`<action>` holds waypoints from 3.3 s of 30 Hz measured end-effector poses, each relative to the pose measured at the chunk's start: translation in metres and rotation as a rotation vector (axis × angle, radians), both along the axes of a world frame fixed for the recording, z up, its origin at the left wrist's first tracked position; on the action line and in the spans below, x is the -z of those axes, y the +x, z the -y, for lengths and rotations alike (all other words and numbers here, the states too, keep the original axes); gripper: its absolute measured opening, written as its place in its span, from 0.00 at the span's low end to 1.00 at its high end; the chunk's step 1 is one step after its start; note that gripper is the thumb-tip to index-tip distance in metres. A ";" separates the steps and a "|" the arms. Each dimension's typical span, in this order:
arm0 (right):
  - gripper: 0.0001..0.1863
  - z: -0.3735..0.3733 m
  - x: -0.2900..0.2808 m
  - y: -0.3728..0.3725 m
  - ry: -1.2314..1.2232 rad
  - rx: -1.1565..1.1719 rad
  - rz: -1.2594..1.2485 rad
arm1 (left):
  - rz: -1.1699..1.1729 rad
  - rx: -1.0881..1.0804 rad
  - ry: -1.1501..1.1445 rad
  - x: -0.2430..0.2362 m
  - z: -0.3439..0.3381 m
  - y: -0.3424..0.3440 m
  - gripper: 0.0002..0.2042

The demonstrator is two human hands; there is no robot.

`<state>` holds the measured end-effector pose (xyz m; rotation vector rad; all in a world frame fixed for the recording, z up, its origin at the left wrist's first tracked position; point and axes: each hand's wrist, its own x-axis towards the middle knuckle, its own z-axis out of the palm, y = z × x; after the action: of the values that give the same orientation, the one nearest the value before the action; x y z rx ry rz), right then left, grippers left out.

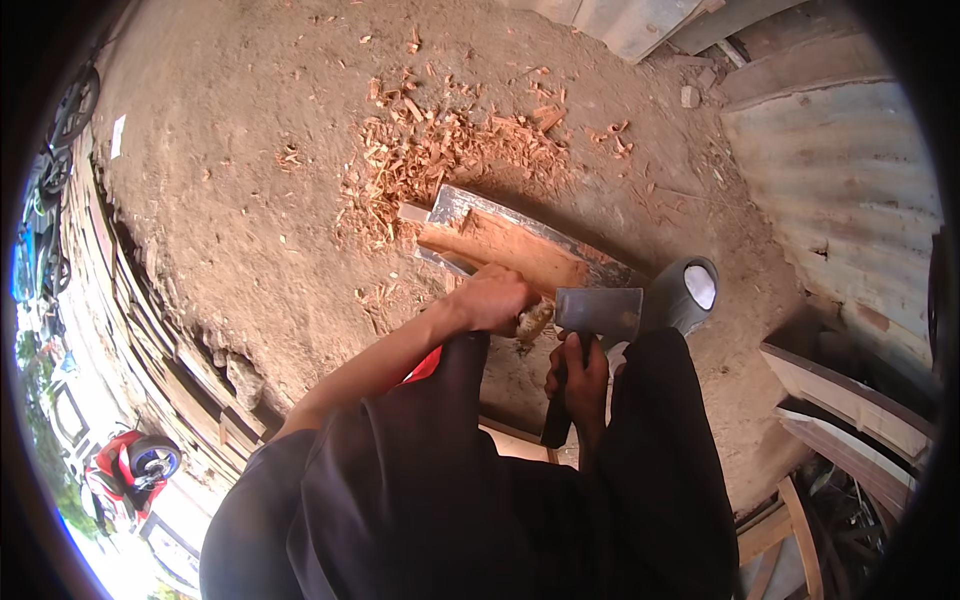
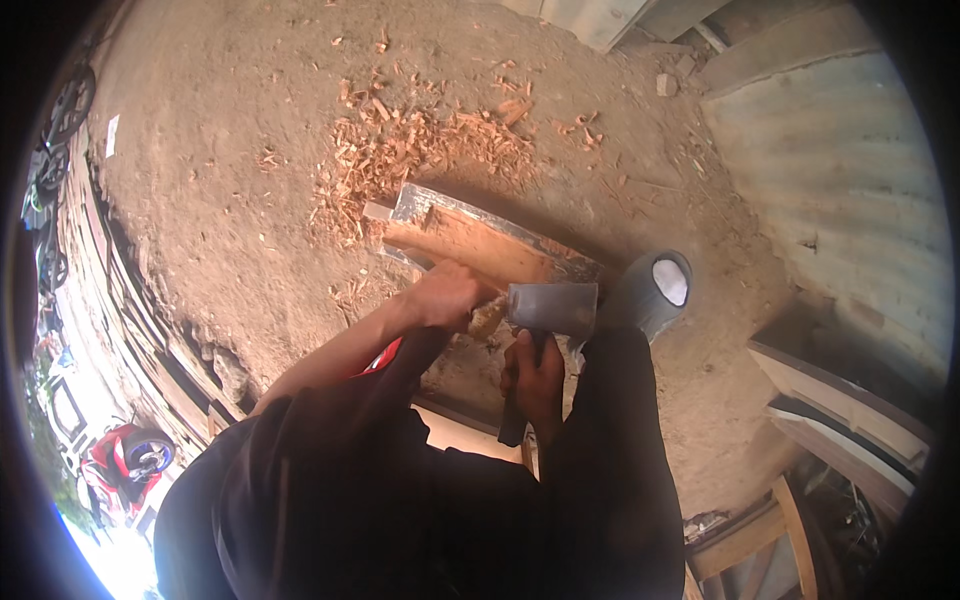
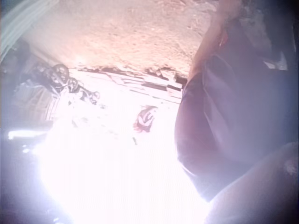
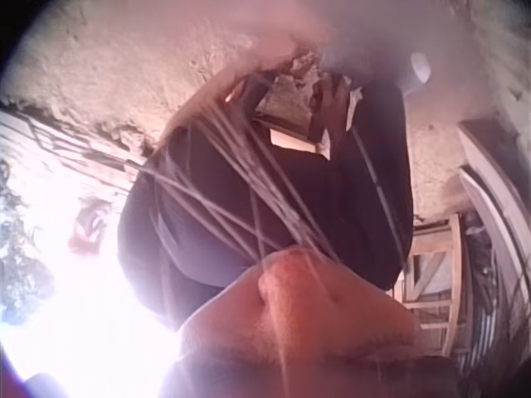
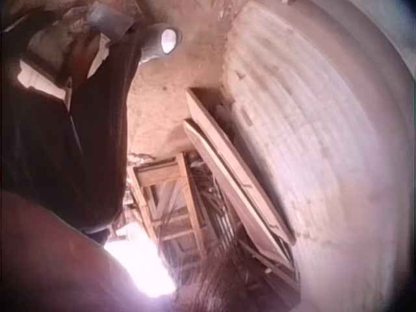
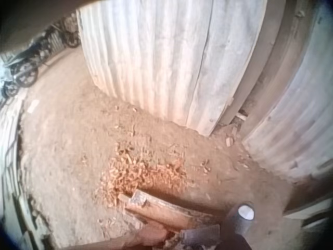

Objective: The person uses a small axe to repeatedly strike and carve a rectangular wooden block placed on the ground. Wood shavings accumulate around the block as the person continues to shape the wood by hand.

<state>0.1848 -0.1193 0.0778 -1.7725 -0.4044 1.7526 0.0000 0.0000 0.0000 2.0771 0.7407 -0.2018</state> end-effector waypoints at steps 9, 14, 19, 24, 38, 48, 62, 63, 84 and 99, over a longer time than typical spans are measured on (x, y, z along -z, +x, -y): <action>0.13 0.001 -0.001 0.020 -0.016 0.121 0.011 | 0.263 -0.160 0.146 -0.003 0.005 0.012 0.20; 0.13 0.010 0.000 0.023 -0.048 0.142 -0.006 | 0.316 -0.102 0.273 0.015 0.018 0.021 0.21; 0.13 0.013 -0.001 0.016 0.012 0.091 -0.001 | 0.321 -0.060 0.145 0.008 0.005 0.032 0.21; 0.13 0.019 0.004 0.017 0.077 0.100 0.018 | 0.278 -0.019 0.043 0.020 0.006 0.043 0.21; 0.15 0.020 0.006 0.030 0.139 0.102 0.064 | 0.322 -0.126 0.209 0.054 0.006 0.069 0.15; 0.15 0.019 -0.012 0.027 0.201 0.160 0.090 | 0.349 -0.242 0.080 0.033 -0.008 0.082 0.16; 0.10 0.014 -0.020 0.028 0.276 0.154 0.157 | 0.347 -0.174 0.123 0.050 0.015 0.114 0.12; 0.10 0.017 -0.017 0.028 0.294 0.167 0.176 | 0.363 -0.217 0.114 0.048 0.013 0.115 0.11; 0.12 0.021 0.013 0.029 0.233 0.219 0.176 | 0.372 -0.333 0.213 0.049 0.006 0.096 0.11; 0.11 0.016 0.013 0.035 0.254 0.194 0.241 | 0.385 -0.338 0.217 0.053 0.005 0.100 0.11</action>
<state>0.2196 -0.1348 0.0644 -1.7772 -0.5113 1.2977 0.1000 -0.0049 -0.0527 2.0651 0.8846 0.4722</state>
